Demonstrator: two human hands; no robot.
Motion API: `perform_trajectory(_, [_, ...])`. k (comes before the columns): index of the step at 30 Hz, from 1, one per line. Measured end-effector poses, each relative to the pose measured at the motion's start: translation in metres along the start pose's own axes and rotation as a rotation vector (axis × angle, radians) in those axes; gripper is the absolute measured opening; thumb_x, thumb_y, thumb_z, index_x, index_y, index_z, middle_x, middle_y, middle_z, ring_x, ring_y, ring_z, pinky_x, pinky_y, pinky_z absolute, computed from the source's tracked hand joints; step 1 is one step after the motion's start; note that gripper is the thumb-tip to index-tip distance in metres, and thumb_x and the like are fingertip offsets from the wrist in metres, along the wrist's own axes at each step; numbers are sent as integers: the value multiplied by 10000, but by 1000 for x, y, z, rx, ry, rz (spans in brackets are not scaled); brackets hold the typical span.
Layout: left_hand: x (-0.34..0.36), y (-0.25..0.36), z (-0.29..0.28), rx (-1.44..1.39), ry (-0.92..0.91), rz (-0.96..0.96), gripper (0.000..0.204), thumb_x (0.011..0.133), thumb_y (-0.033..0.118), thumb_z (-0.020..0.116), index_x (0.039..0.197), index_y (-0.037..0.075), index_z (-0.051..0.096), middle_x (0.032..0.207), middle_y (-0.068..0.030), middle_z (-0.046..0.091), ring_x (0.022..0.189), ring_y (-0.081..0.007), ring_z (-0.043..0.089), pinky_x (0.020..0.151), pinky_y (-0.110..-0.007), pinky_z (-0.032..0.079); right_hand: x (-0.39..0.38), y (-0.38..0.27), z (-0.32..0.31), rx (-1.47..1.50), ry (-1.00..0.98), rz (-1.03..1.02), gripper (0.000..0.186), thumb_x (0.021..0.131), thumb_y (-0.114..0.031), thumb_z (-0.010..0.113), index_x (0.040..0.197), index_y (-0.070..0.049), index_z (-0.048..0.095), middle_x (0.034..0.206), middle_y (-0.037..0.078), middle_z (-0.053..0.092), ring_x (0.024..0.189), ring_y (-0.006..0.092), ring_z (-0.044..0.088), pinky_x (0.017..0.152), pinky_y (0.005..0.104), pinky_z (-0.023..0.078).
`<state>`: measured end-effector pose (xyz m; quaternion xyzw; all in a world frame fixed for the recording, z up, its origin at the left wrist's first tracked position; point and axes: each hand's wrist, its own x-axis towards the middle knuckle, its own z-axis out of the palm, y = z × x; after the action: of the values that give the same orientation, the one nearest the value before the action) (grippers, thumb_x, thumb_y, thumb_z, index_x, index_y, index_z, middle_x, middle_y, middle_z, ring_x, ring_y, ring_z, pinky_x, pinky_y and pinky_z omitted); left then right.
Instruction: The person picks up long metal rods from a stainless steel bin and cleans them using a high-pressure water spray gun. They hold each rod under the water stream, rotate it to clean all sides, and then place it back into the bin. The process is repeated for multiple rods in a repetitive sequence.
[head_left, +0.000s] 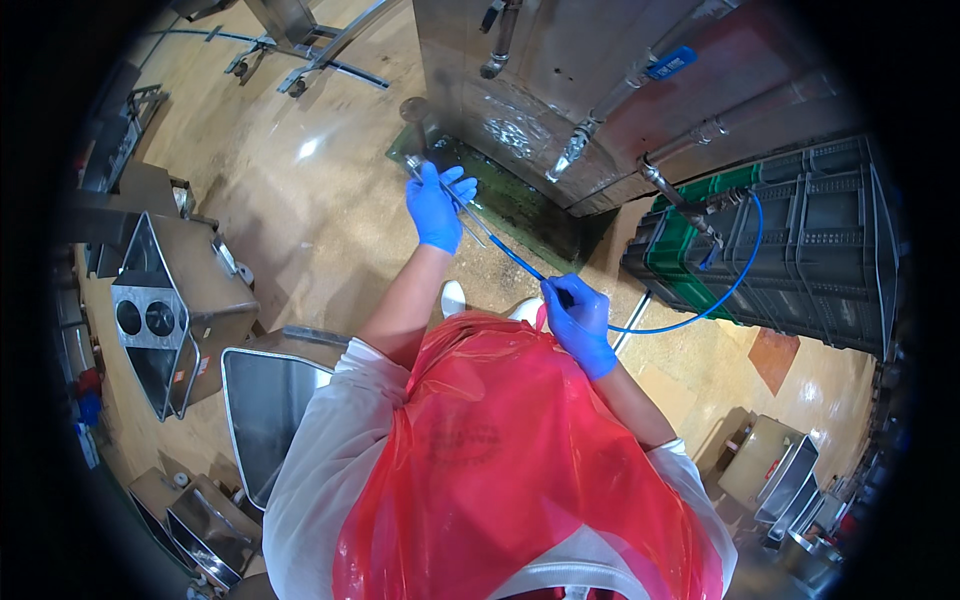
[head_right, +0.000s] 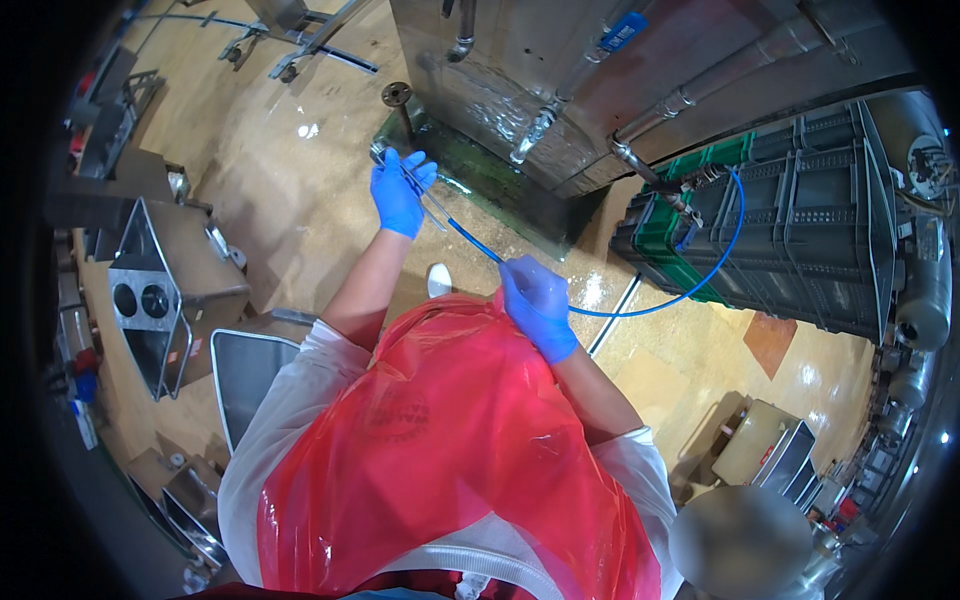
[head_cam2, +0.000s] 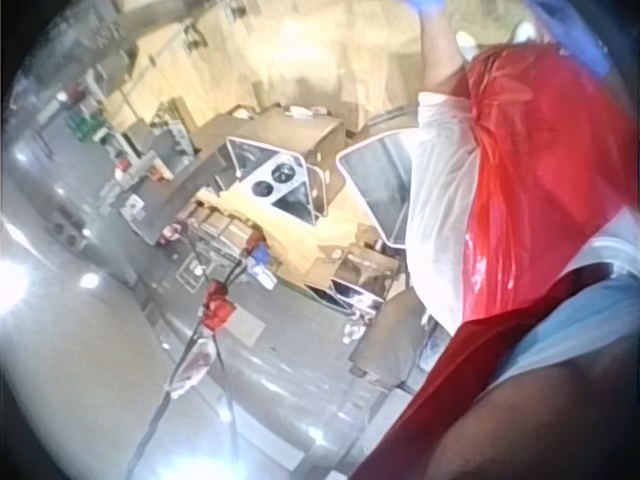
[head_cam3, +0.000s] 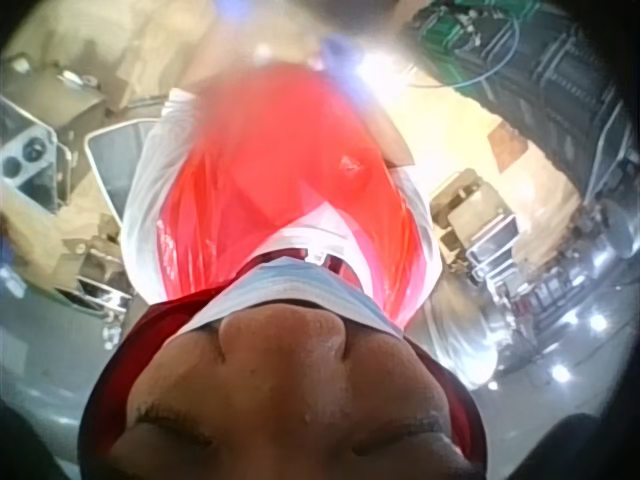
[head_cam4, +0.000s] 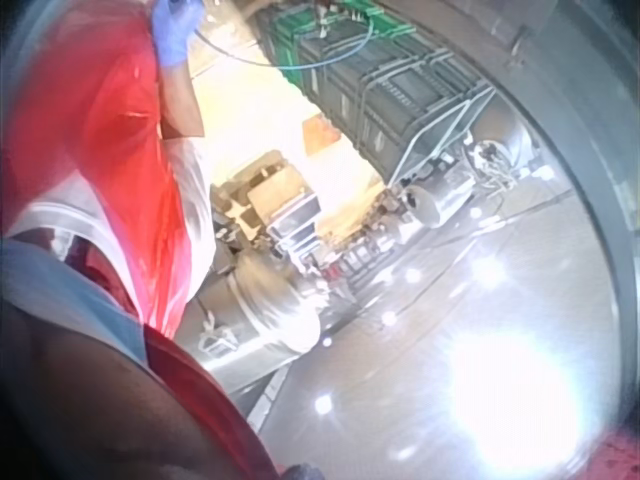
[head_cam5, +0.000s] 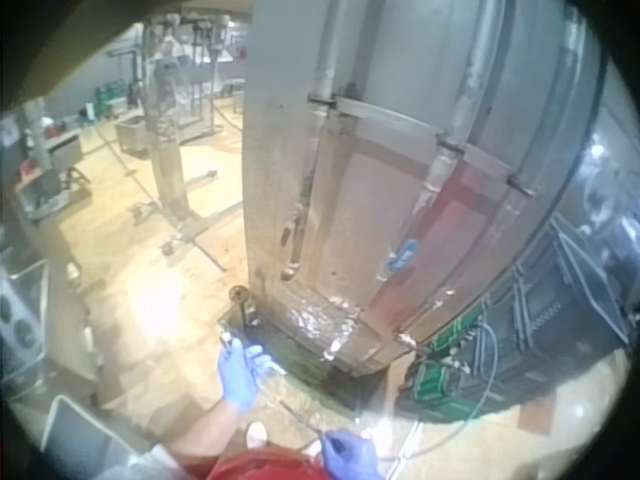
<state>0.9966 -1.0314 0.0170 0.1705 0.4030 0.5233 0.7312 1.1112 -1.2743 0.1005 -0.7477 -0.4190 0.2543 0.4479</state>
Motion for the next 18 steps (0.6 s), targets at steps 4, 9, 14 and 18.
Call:
perform_trajectory(4, [-9, -3, 5, -4, 9, -20, 310, 1041, 338, 561, 1168, 99, 409, 956, -191, 690, 673, -306, 717, 563, -389, 607, 7, -6, 4, 27, -24, -47, 63, 914, -75, 715, 898, -18, 693, 700, 75, 635, 633, 91, 593, 603, 265, 479])
perform_trajectory(9, [5, 14, -1, -62, 63, 19, 328, 1039, 341, 563, 1179, 86, 411, 975, -206, 688, 691, -312, 719, 582, -394, 608, -2, -2, -1, 71, 61, -22, 86, 906, -60, 742, 884, 15, 707, 664, 11, 591, 594, 42, 473, 528, 245, 381])
perform_trajectory(14, [0, 17, 2, -11, 44, 55, 322, 1043, 335, 558, 1185, 94, 400, 976, -205, 690, 682, -312, 716, 583, -395, 606, 5, -5, 0, 11, 19, -59, 83, 910, -82, 732, 882, -11, 699, 670, 42, 608, 590, 75, 530, 553, 260, 434])
perform_trajectory(18, [-1, 14, 5, -17, 38, 54, 314, 1043, 338, 558, 1171, 99, 400, 947, -191, 685, 661, -304, 709, 566, -394, 599, 10, 2, 7, 32, 48, -94, 100, 915, -112, 718, 871, -25, 694, 688, 93, 634, 583, 115, 586, 562, 293, 462])
